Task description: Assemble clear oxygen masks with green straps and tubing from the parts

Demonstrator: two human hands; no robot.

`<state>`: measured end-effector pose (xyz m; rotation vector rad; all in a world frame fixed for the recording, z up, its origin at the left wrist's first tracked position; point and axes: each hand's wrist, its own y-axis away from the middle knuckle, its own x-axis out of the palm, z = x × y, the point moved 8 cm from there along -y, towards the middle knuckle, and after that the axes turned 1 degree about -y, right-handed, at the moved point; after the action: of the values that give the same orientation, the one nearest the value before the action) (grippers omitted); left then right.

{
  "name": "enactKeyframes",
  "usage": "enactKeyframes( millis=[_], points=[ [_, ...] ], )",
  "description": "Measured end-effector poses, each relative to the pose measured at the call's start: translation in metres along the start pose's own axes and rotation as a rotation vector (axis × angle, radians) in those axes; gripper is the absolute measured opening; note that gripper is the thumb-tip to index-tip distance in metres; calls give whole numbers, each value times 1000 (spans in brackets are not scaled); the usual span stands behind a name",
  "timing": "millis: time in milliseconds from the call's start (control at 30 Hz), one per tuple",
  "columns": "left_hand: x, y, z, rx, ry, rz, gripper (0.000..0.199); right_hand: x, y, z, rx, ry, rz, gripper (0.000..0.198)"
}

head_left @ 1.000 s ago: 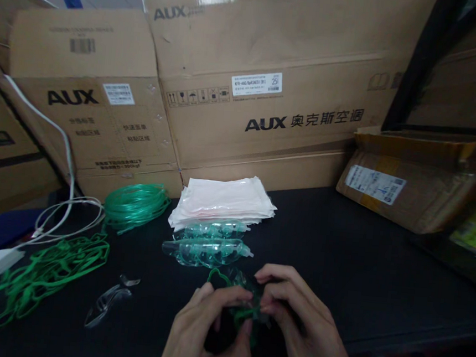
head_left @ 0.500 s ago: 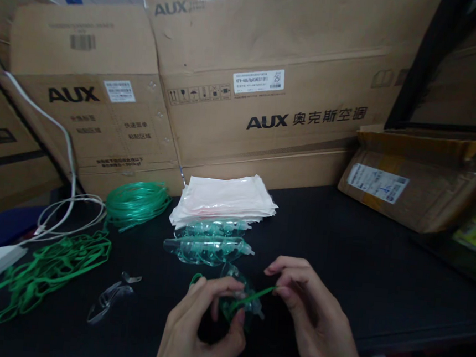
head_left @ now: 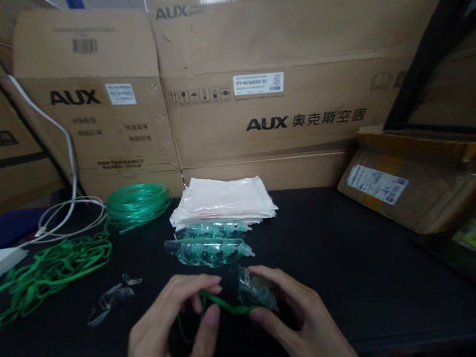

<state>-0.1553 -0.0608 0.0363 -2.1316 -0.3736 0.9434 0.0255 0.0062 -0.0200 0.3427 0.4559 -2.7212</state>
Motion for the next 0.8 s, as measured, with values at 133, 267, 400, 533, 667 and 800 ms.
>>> enactKeyframes(
  millis=[133,267,400,533,667,800],
  points=[
    [-25,-10,14,50,-257,44,12,1,2,2,-9,33,14,36],
    [-29,-10,28,72,-330,142,25,1,2,2,0,19,21,35],
    [-9,-3,45,30,-314,225,27,2,0,3,6,12,35,35],
    [12,1,54,27,-281,232,16,3,0,3,14,-4,44,34],
    [13,-4,46,28,-222,203,12,2,2,1,10,-51,38,35],
    [11,-6,27,48,-106,224,15,3,2,-1,17,-118,54,35]
  ],
)
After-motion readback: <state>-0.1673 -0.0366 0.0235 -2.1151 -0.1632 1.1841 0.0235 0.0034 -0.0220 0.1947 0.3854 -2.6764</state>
